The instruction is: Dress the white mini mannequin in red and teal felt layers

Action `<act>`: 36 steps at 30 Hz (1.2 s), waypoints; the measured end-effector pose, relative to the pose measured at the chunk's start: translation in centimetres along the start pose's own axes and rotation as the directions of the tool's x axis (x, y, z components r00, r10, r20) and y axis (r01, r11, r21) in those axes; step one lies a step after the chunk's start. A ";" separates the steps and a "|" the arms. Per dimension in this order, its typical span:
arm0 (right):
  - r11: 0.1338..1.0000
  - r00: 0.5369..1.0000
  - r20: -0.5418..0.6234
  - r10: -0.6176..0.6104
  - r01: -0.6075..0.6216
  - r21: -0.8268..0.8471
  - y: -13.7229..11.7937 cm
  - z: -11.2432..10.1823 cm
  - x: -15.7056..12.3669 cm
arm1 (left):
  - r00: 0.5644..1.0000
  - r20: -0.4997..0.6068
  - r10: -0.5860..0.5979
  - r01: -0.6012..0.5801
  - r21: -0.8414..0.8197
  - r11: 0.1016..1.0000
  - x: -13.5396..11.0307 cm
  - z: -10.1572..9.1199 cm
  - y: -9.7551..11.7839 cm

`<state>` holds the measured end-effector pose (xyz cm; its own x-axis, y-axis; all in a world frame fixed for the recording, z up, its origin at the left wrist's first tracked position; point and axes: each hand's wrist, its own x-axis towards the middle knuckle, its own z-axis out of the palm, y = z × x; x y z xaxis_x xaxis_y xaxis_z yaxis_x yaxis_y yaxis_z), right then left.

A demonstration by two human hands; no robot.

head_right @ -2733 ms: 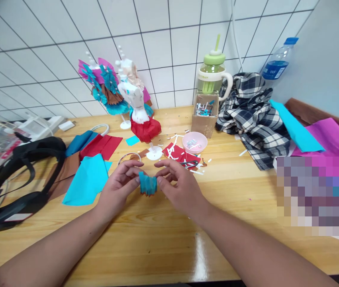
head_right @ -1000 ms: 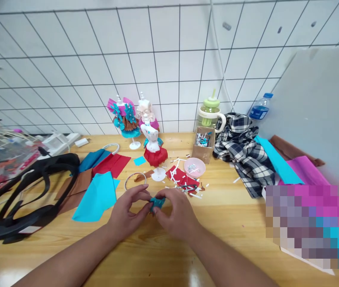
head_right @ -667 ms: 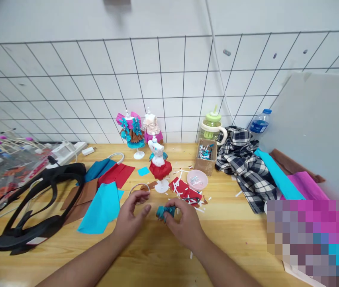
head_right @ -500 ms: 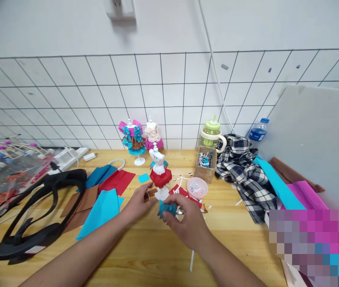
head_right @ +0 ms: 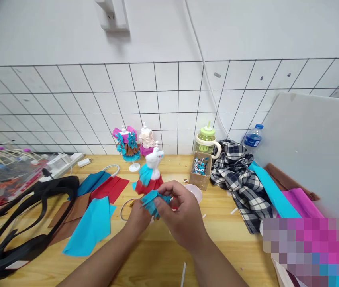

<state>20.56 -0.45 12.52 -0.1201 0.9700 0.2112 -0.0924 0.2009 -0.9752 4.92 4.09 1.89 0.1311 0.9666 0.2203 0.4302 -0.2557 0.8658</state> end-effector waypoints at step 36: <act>1.000 0.996 -0.092 0.022 -0.024 -0.020 0.4 -1.2 0.5 | 0.991 0.118 0.059 -0.082 0.203 0.976 -4.0 -1.0 2.5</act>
<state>21.67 0.28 12.11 -0.0308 0.9826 0.1830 -0.0697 0.1806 -0.9811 4.61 -0.42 3.59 0.2604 0.9409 0.2166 0.5903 -0.3327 0.7354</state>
